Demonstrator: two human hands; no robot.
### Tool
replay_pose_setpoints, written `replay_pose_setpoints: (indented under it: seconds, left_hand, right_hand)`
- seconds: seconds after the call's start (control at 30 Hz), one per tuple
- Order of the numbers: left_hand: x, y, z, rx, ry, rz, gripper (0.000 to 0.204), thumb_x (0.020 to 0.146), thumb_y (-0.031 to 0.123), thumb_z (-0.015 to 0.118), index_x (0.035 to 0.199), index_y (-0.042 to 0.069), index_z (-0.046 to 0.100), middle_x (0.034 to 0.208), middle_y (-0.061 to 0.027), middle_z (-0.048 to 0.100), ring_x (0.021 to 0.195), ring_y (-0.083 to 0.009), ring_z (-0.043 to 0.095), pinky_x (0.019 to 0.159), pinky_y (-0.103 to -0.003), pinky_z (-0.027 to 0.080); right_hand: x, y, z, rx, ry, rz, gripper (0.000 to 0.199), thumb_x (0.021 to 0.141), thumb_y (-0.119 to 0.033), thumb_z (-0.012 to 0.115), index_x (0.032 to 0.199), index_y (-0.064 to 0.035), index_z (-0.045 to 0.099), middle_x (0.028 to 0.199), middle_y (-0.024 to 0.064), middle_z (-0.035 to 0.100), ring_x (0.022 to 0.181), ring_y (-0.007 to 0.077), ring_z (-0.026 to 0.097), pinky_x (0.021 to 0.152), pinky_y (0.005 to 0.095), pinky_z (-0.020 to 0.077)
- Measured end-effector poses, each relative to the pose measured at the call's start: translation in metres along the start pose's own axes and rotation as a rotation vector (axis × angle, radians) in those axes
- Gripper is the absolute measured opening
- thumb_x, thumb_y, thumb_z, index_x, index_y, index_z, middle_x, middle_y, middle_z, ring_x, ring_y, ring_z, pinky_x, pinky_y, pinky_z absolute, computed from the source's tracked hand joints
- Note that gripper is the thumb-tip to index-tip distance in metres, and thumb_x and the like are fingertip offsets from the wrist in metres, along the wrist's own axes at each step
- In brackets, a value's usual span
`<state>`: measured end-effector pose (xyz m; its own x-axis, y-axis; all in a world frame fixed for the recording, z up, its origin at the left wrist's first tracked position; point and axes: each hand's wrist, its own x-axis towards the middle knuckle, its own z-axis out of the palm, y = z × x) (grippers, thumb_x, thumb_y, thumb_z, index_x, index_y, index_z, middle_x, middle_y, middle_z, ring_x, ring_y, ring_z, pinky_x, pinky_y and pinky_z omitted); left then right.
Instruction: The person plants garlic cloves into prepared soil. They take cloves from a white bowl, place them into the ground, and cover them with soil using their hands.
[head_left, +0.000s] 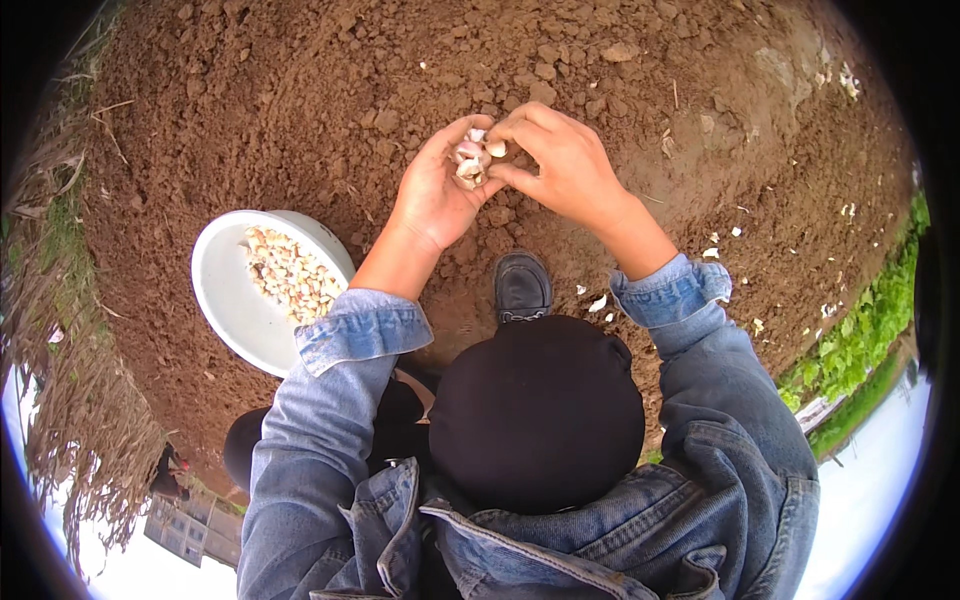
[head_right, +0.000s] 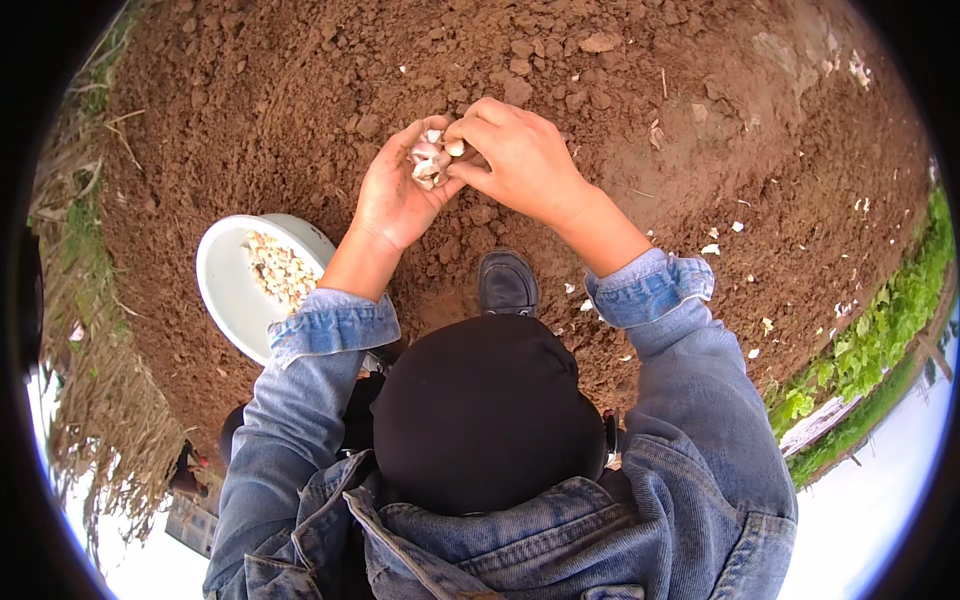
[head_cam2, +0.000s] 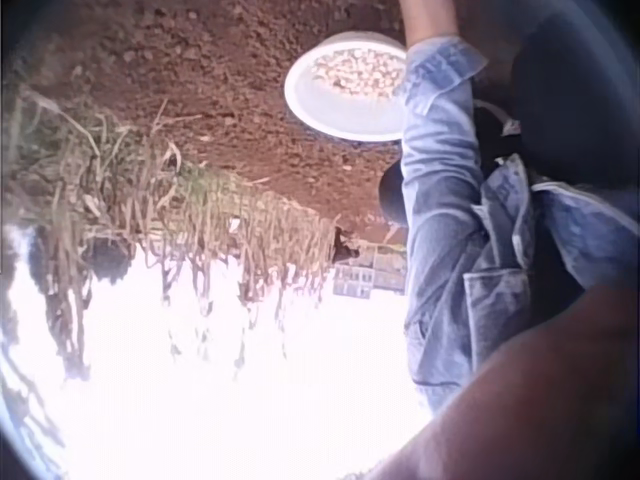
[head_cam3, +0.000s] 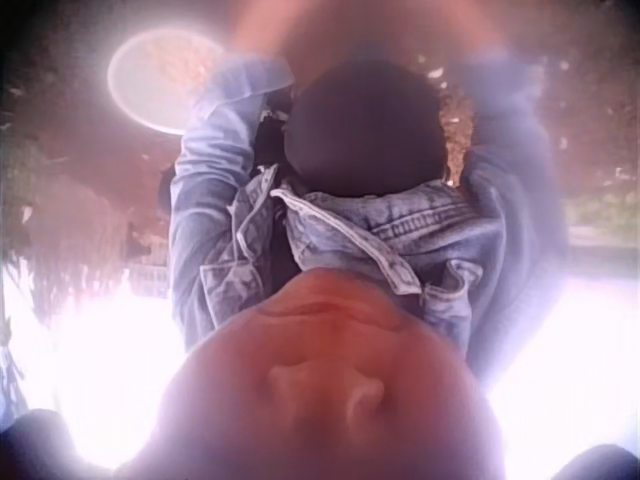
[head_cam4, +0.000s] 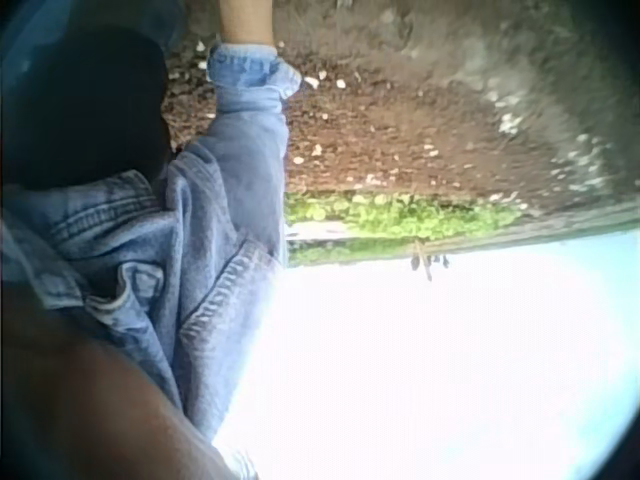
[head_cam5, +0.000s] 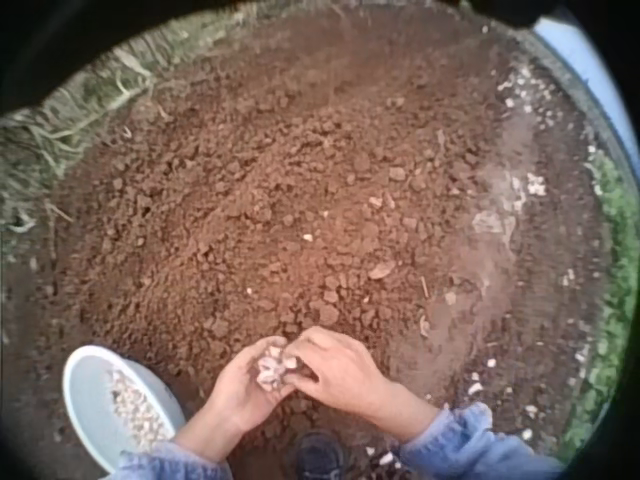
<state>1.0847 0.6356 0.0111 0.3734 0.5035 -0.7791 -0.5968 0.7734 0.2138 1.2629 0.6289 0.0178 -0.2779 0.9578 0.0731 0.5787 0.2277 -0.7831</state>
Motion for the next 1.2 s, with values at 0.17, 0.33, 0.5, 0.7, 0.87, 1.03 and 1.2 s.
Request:
replay_pose_setpoints:
  seconds: [0.17,0.33,0.5,0.7,0.87,1.03,1.2]
  left_hand:
    - [0.002,-0.004,-0.011,-0.064,-0.043,0.003,0.023,0.099,0.023,0.05,0.107,0.004,0.059,0.11,-0.0122,0.064,0.105,-0.0241,0.063,0.095,-0.044,0.053]
    - [-0.006,0.004,0.0,-0.055,-0.029,-0.024,0.021,0.099,0.022,0.051,0.107,0.004,0.059,0.122,-0.0178,0.062,0.109,-0.0291,0.063,0.094,-0.042,0.054]
    - [0.0,0.003,-0.007,-0.037,0.038,-0.019,0.022,0.098,0.022,0.053,0.109,0.004,0.059,0.121,-0.0173,0.062,0.11,-0.0289,0.062,0.095,-0.042,0.053]
    - [-0.005,0.005,-0.012,-0.019,0.118,-0.011,0.025,0.098,0.023,0.053,0.114,0.004,0.058,0.121,-0.0163,0.062,0.107,-0.0282,0.063,0.095,-0.041,0.053]
    - [0.004,0.003,-0.013,-0.032,0.078,-0.01,0.025,0.097,0.022,0.054,0.114,0.003,0.058,0.118,-0.0159,0.063,0.106,-0.0277,0.063,0.093,-0.04,0.053]
    - [-0.01,0.011,-0.013,-0.056,0.058,0.011,0.021,0.098,0.02,0.053,0.109,0.003,0.059,0.114,-0.0152,0.064,0.103,-0.0265,0.064,0.091,-0.038,0.055]
    - [-0.022,0.019,-0.025,-0.069,0.083,0.055,0.021,0.096,0.02,0.056,0.108,0.003,0.059,0.115,-0.0161,0.063,0.103,-0.0271,0.063,0.091,-0.038,0.055]
  right_hand:
    - [-0.001,0.009,0.009,-0.06,0.006,-0.06,0.014,0.081,-0.018,0.072,0.09,-0.0086,0.067,0.086,0.0071,0.062,0.077,0.0248,0.064,0.068,0.036,0.0531]
    - [0.019,0.086,-0.058,0.144,0.206,0.535,0.018,0.092,-0.018,0.063,0.104,-0.0063,0.07,0.086,0.0012,0.066,0.072,0.0103,0.056,0.066,0.0269,0.047]
    - [0.02,0.259,-0.123,-0.4,0.443,0.69,0.024,0.091,-0.03,0.062,0.105,-0.0126,0.071,0.095,0.0134,0.071,0.089,0.0298,0.067,0.081,0.0418,0.0521]
    - [0.036,0.284,-0.111,-0.542,0.336,0.703,0.021,0.088,-0.028,0.064,0.1,-0.012,0.07,0.099,0.016,0.07,0.091,0.0332,0.066,0.08,0.0434,0.0515]
    - [0.037,0.303,-0.106,-0.723,0.313,0.608,0.018,0.086,-0.028,0.065,0.094,-0.0119,0.069,0.098,0.0159,0.069,0.09,0.0355,0.066,0.081,0.0461,0.0517]
    - [0.064,0.273,-0.12,-0.762,0.051,0.767,0.026,0.085,-0.035,0.066,0.101,-0.0154,0.069,0.106,0.0132,0.067,0.098,0.0341,0.064,0.086,0.0444,0.0512]
    - [0.08,0.211,-0.066,-0.533,0.37,0.161,0.058,0.078,-0.031,0.075,0.129,-0.0111,0.056,0.132,0.0234,0.054,0.127,0.0307,0.049,0.106,0.0424,0.0386]
